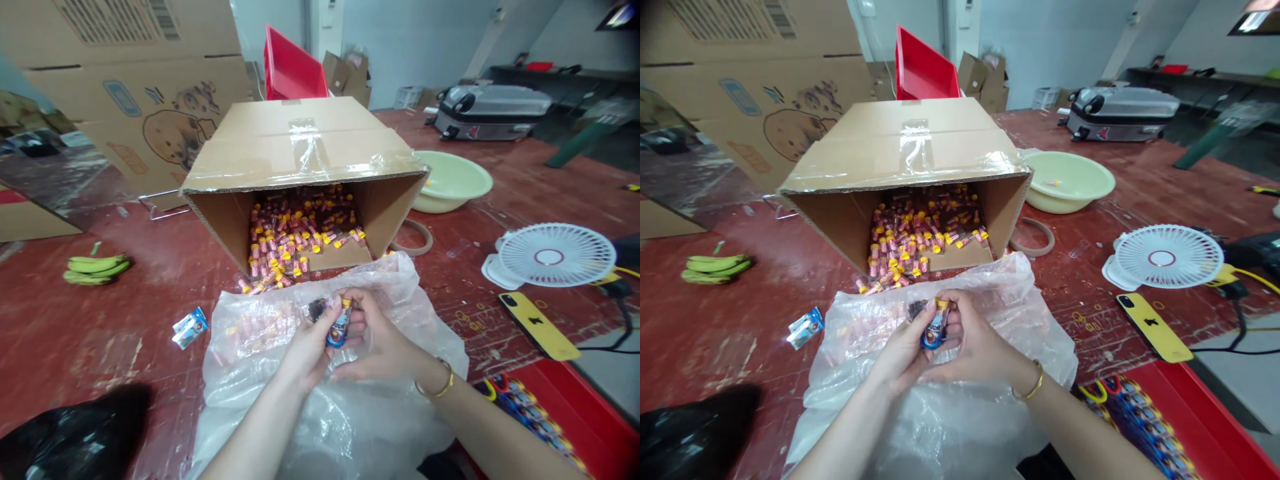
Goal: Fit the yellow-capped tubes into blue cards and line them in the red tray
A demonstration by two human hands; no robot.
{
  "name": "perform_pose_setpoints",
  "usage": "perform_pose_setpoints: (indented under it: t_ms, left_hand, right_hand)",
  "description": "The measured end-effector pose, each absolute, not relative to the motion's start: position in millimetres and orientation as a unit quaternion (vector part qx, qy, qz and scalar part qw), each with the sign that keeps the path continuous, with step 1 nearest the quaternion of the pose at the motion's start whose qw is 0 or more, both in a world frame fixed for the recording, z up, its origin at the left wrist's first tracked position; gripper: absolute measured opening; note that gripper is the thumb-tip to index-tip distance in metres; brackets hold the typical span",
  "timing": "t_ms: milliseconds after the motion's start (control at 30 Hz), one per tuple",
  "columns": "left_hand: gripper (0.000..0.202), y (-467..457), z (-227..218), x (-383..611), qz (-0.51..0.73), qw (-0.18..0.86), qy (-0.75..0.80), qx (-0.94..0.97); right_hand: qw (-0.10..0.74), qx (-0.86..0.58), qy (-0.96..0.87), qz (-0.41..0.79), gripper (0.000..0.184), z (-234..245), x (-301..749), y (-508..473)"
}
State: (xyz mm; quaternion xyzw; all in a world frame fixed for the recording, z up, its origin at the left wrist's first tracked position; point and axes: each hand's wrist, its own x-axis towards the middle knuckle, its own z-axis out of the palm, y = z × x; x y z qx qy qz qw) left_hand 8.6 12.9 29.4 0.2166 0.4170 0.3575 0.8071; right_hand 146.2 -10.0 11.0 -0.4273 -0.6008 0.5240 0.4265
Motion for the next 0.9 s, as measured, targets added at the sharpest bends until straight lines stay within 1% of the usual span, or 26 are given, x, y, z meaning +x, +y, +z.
perform_pose_setpoints:
  t_ms: [33, 133, 200, 300, 400, 533, 633, 800, 900]
  left_hand:
    - [0.045, 13.3, 30.0, 9.9, 0.355, 0.808, 0.417, 0.216]
    - [0.049, 12.7, 29.2, 9.8, 0.365, 0.81, 0.402, 0.222]
    - [0.052, 11.1, 27.4, 7.3, 0.373, 0.802, 0.395, 0.248]
    - [0.053, 7.7, 25.7, 4.3, 0.374, 0.787, 0.398, 0.288]
    - [0.049, 3.9, 27.8, 5.0, 0.372, 0.789, 0.397, 0.285]
    - [0.047, 0.6, 34.2, 8.6, 0.377, 0.791, 0.397, 0.274]
    - [0.046, 2.5, 34.0, 10.0, 0.376, 0.786, 0.403, 0.28]
    - [0.043, 8.9, 18.7, 4.6, 0.397, 0.74, 0.452, 0.303]
    - [0.039, 9.7, 9.6, -4.4, 0.379, 0.679, 0.497, 0.384]
  right_hand:
    - [0.435, -0.444, -0.596, 0.509, 0.086, 8.6, 142.9, -12.9]
    - [0.472, -0.478, -0.604, 0.43, 0.072, 2.9, 137.2, -14.9]
    - [0.486, -0.47, -0.617, 0.403, 0.068, 0.4, 136.9, -13.9]
    - [0.489, -0.446, -0.612, 0.433, 0.065, -2.3, 137.5, -14.9]
    - [0.481, -0.451, -0.595, 0.46, 0.067, -3.3, 136.7, -18.5]
    - [0.481, -0.459, -0.607, 0.436, 0.071, -2.8, 134.6, -20.7]
    - [0.485, -0.462, -0.619, 0.41, 0.07, -1.2, 134.4, -20.3]
    - [0.511, -0.501, -0.636, 0.288, 0.068, 7.0, 157.9, -28.1]
    - [0.498, -0.573, -0.618, 0.203, 0.063, 4.0, 214.1, -53.2]
